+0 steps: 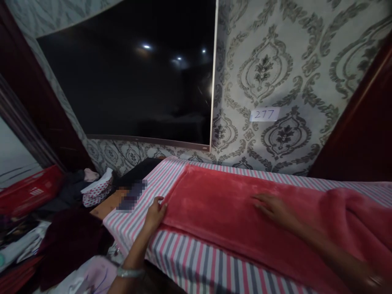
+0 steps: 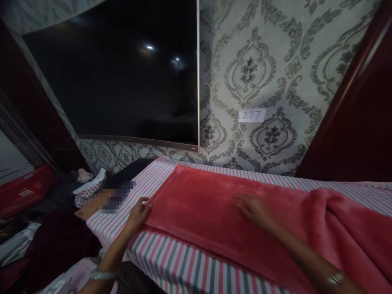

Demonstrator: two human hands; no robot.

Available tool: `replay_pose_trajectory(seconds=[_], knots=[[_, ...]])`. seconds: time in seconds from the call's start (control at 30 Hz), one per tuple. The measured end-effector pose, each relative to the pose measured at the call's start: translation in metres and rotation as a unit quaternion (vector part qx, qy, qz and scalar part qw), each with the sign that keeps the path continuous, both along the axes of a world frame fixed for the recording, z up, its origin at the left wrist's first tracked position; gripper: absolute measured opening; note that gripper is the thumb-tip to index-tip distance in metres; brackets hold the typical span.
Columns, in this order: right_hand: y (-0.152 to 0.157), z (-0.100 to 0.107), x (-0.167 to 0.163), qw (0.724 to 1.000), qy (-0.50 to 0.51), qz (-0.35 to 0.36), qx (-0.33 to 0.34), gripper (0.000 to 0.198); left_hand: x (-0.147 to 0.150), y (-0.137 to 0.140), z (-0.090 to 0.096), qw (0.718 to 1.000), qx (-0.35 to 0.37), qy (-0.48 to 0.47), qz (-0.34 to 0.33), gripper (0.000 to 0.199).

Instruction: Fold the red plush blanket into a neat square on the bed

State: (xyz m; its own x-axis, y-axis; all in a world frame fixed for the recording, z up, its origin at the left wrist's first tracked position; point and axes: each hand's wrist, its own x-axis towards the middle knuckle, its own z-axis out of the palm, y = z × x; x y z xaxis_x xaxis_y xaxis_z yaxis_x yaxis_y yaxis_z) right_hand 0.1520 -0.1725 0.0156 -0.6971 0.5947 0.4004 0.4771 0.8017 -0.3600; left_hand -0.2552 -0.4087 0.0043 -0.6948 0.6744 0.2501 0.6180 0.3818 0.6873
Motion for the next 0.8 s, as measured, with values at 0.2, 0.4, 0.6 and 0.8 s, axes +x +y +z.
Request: replay_pose_trajectory(seconds=[0.2, 0.4, 0.6, 0.8], knots=[[0.058, 0.008, -0.156, 0.998, -0.041, 0.030, -0.029, 0.052, 0.009, -0.010, -0.021, 0.993, 0.115, 0.009, 0.007, 0.045], [0.094, 0.006, -0.249, 0.993, -0.068, 0.018, -0.098, 0.060, 0.009, -0.012, -0.026, 0.992, 0.129, -0.008, 0.007, 0.042], [0.126, -0.008, -0.289, 0.984, -0.088, 0.001, -0.153, 0.056, 0.008, -0.012, -0.041, 0.991, 0.131, -0.004, 0.015, 0.041], [0.136, -0.015, -0.306, 0.979, -0.066, 0.030, -0.192, 0.040, 0.009, -0.014, -0.044, 0.999, 0.035, -0.021, -0.016, 0.046]])
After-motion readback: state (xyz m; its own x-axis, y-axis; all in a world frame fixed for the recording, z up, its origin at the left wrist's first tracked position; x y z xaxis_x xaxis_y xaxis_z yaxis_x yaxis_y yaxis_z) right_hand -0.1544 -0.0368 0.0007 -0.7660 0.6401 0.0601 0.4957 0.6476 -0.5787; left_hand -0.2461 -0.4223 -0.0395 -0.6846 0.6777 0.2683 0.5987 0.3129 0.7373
